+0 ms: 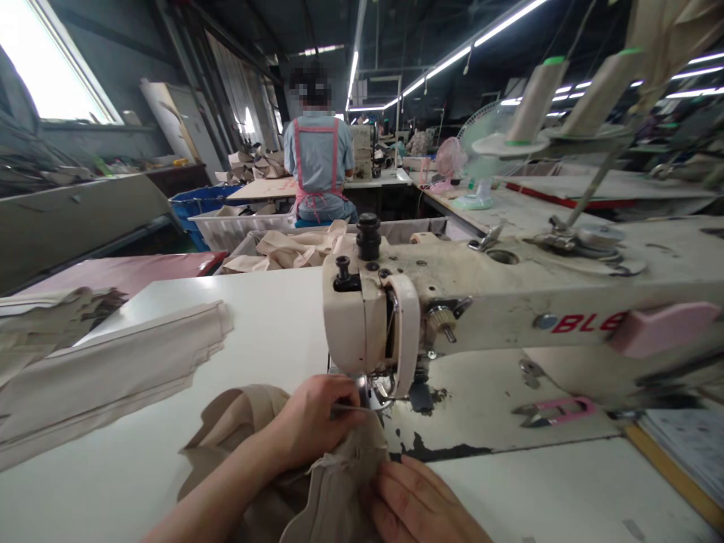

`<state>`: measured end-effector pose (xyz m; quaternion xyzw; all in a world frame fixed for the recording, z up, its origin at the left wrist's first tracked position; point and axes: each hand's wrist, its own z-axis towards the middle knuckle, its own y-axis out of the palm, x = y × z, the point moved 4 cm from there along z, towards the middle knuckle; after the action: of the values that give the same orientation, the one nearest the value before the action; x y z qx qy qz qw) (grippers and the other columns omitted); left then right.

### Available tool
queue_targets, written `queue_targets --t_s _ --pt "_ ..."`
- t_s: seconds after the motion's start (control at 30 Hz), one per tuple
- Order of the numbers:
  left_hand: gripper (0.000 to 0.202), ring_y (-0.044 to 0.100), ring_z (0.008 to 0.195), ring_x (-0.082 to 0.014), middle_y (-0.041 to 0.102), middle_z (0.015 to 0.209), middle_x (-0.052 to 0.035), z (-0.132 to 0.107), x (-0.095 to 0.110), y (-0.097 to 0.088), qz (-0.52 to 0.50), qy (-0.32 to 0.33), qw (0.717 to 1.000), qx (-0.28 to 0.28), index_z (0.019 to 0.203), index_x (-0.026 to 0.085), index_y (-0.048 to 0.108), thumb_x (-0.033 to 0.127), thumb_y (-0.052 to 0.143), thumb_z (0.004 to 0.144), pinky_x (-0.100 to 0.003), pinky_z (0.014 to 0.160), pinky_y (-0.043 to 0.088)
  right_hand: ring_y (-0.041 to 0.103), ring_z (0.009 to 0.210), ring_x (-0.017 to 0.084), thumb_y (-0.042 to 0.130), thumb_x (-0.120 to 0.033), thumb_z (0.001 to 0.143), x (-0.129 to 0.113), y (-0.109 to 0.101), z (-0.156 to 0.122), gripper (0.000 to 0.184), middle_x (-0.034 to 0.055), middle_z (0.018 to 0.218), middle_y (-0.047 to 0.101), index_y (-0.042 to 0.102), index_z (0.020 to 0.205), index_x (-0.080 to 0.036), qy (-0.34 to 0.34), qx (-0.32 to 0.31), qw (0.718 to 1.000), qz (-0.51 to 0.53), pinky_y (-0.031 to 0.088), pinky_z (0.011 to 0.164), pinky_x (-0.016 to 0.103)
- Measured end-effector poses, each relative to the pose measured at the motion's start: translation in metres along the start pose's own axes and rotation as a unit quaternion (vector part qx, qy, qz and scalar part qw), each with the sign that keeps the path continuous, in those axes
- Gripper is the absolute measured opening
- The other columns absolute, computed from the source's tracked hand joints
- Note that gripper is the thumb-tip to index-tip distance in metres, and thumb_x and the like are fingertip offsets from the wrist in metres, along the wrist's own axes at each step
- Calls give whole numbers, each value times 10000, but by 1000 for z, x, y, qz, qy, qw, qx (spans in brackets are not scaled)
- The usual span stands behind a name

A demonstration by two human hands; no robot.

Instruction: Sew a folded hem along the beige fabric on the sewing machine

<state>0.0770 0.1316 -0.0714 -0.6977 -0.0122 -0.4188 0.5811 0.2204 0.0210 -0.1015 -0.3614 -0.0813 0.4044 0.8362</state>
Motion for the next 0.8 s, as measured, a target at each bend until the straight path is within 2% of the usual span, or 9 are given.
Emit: queue_targets --t_s 0.1,0.2,0.3,0.4,0.53,0.7,0.8 --pt "128 554 616 -127 625 640 12 -3 4 -6 3 -49 999 9 715 147 671 110 549 728 -194 585 388 702 891 137 245 -193 1038 4 2 2 453 18 904 763 696 995 -199 -1 -14 999 34 496 961 218" --pt "140 574 624 -144 650 651 2 1 5 -8 15 -95 995 18 752 142 694 125 566 698 -205 581 400 692 914 136 215 -177 1042 5 -2 8 473 7 901 762 687 1033 -211 -39 -33 998 45 461 1013 251" --pt "109 594 642 -163 657 653 -11 9 4 -9 28 -124 992 15 719 136 694 149 591 683 -223 586 406 688 891 142 204 -194 1046 10 -10 17 481 7 915 760 684 1006 -195 -58 -53 995 60 487 978 261" --pt "81 617 696 -181 679 715 -23 18 1 -10 43 -137 990 2 709 141 693 175 629 674 -243 635 429 675 871 156 266 -221 1041 14 -12 24 424 43 925 751 677 983 -133 -87 -80 989 91 544 872 233" --pt "39 616 735 -191 676 752 -22 30 -4 -12 75 -152 986 -9 702 159 670 184 666 672 -273 676 458 662 898 183 352 -204 1021 20 -9 27 338 70 934 741 672 984 -100 -116 -75 986 90 547 891 257" --pt "108 587 765 -162 620 794 -1 40 -3 -15 107 -158 981 -19 770 140 618 209 700 755 -316 713 485 670 927 201 365 -194 1011 26 -5 28 324 90 907 735 674 992 -99 -96 -72 988 98 556 884 262" --pt "125 563 712 -139 593 758 17 41 -2 -17 104 -155 982 -23 739 137 604 210 698 777 -298 687 477 679 914 179 377 -181 1009 27 -5 31 303 67 947 743 676 1019 -132 -81 -77 989 96 551 875 233"
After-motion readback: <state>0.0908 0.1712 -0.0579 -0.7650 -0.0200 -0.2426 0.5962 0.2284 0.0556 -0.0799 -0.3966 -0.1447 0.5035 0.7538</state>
